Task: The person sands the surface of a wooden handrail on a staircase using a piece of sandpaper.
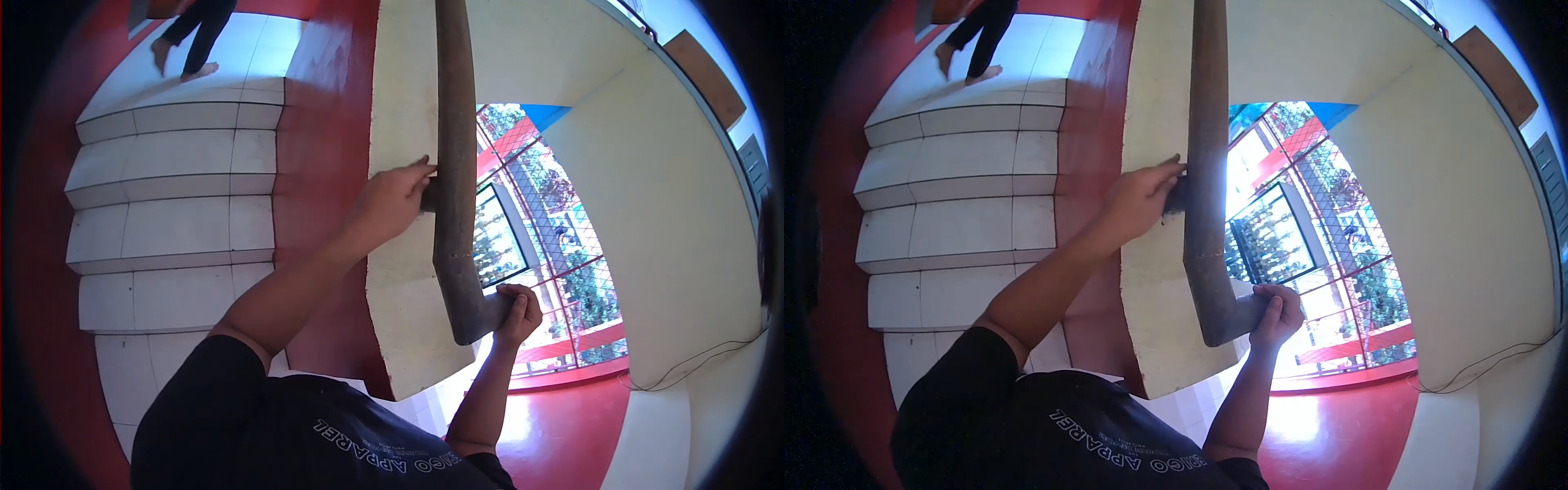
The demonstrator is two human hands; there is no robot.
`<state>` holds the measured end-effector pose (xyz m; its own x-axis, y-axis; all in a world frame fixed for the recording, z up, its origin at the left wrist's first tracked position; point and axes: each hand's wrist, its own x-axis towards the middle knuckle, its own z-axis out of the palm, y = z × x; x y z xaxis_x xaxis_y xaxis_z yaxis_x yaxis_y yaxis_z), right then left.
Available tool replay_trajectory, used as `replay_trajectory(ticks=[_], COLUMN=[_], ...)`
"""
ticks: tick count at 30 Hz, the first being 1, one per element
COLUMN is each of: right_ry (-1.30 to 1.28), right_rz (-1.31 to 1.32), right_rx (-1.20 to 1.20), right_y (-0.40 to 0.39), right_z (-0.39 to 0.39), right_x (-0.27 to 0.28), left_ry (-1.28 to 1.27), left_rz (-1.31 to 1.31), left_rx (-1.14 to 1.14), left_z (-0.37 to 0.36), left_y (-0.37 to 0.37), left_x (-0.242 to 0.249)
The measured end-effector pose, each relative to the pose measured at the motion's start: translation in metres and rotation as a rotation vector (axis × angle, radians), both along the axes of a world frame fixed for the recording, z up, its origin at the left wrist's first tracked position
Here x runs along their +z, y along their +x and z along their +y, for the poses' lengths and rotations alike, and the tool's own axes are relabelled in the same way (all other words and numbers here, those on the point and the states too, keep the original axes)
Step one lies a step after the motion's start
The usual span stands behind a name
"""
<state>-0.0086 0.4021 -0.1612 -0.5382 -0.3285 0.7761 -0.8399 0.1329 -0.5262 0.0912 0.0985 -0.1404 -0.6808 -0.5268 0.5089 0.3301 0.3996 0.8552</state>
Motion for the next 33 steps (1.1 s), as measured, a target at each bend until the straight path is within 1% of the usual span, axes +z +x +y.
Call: replay_trajectory(ticks=[1, 3, 5, 7, 10, 12, 14, 16, 19, 22, 25, 26, 28, 31, 33], right_ry=[-0.010, -0.028, -0.026, -0.024, -0.034, -0.037, -0.031, -0.032, -0.026, -0.027, -0.027, -0.034, -0.039, -0.029, -0.017], right_rz=[0.011, -0.002, 0.013, 0.001, -0.010, 0.001, 0.031, 0.022, 0.020, 0.006, 0.020, 0.017, -0.001, -0.035, -0.012], right_rx=[-0.018, -0.014, -0.019, -0.008, 0.000, 0.005, 0.012, 0.025, 0.021, 0.017, 0.009, 0.009, 0.006, -0.026, -0.027], right_y=[-0.001, 0.002, 0.000, 0.001, 0.002, 0.002, 0.000, 0.000, 0.001, 0.001, -0.001, -0.003, -0.001, 0.005, 0.004], right_z=[0.000, -0.001, -0.001, -0.001, -0.002, -0.002, 0.000, 0.000, 0.000, -0.001, 0.000, 0.001, -0.001, -0.003, -0.002], right_x=[-0.002, -0.002, -0.002, -0.002, -0.001, -0.001, -0.001, -0.001, 0.001, 0.001, 0.001, -0.001, -0.002, 0.004, 0.004], left_ry=[0.015, 0.124, 0.179, 0.184, 0.154, -0.048, -0.258, -0.472, -0.428, -0.532, -0.704, -0.718, -0.738, -0.486, -0.499], left_rz=[0.091, 0.152, 0.173, 0.137, 0.161, 0.282, 0.321, 0.275, -0.059, -0.041, 0.123, 0.097, 0.037, -0.289, -0.335], left_rx=[0.043, 0.019, 0.011, 0.009, -0.057, 0.019, 0.092, 0.163, 0.069, 0.073, 0.151, 0.161, 0.176, -0.018, -0.085], left_z=[-0.002, -0.006, -0.008, -0.002, 0.007, 0.011, 0.008, -0.001, -0.008, -0.011, -0.014, -0.016, -0.017, -0.007, 0.010], left_y=[-0.003, -0.005, -0.006, -0.006, -0.014, -0.017, -0.015, -0.007, 0.005, 0.002, 0.004, 0.000, -0.004, 0.009, 0.029], left_x=[-0.009, -0.022, -0.026, -0.029, -0.038, -0.044, -0.048, -0.039, -0.012, -0.010, -0.024, -0.025, -0.014, 0.007, -0.002])
